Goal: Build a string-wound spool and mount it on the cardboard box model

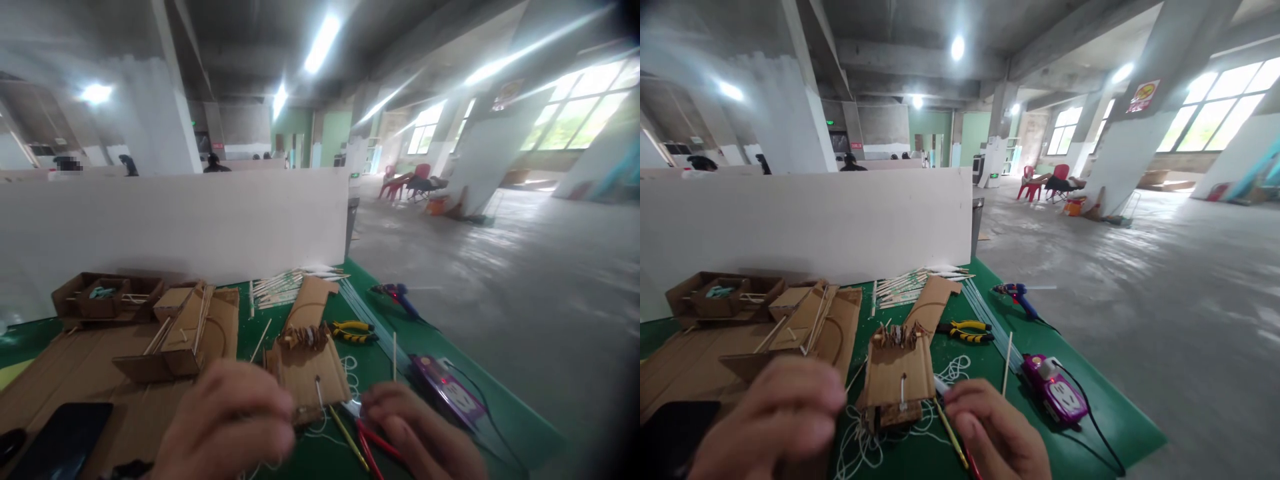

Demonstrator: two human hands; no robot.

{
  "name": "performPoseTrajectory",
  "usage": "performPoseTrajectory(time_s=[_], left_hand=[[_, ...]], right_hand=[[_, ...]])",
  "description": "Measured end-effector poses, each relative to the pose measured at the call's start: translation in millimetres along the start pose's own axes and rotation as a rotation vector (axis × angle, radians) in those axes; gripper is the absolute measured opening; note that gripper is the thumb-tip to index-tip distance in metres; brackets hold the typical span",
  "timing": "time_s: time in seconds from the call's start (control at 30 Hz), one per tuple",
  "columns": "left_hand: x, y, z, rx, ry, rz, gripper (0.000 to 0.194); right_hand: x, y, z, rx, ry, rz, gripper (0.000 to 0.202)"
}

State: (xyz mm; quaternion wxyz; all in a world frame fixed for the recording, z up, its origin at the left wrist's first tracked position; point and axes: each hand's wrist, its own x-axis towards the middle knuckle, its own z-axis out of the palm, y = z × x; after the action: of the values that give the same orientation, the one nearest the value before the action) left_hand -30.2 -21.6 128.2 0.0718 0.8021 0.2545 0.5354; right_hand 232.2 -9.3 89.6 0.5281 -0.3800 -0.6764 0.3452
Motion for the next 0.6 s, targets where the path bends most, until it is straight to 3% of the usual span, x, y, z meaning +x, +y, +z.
performPoseTrajectory(time_s=[0.03, 0.1, 0.17, 0.3, 0.6], left_hand=[[1, -9, -5.4, 0.090, 0.013, 0.017, 0.055], [3, -26, -10.0, 0.270, -0.072, -0.059, 0.070], [1, -41, -7.2, 0.283, -0.171, -0.133, 0.074], [-5, -60, 4.8, 0.154, -0.235, -0.236, 0.091], [-9, -61, 6.6, 0.182, -0.232, -0.199, 0.093]], right_hand=[[3, 0, -2, -0.046, 0.060, -0.004, 0.011], [11, 2, 0, -0.104, 0.084, -0.034, 0.021], [19, 6, 5, -0.104, 0.002, -0.070, 0.044], [34, 15, 18, -0.040, -0.210, -0.099, 0.080], [43, 6, 29, -0.021, -0.132, -0.112, 0.056]])
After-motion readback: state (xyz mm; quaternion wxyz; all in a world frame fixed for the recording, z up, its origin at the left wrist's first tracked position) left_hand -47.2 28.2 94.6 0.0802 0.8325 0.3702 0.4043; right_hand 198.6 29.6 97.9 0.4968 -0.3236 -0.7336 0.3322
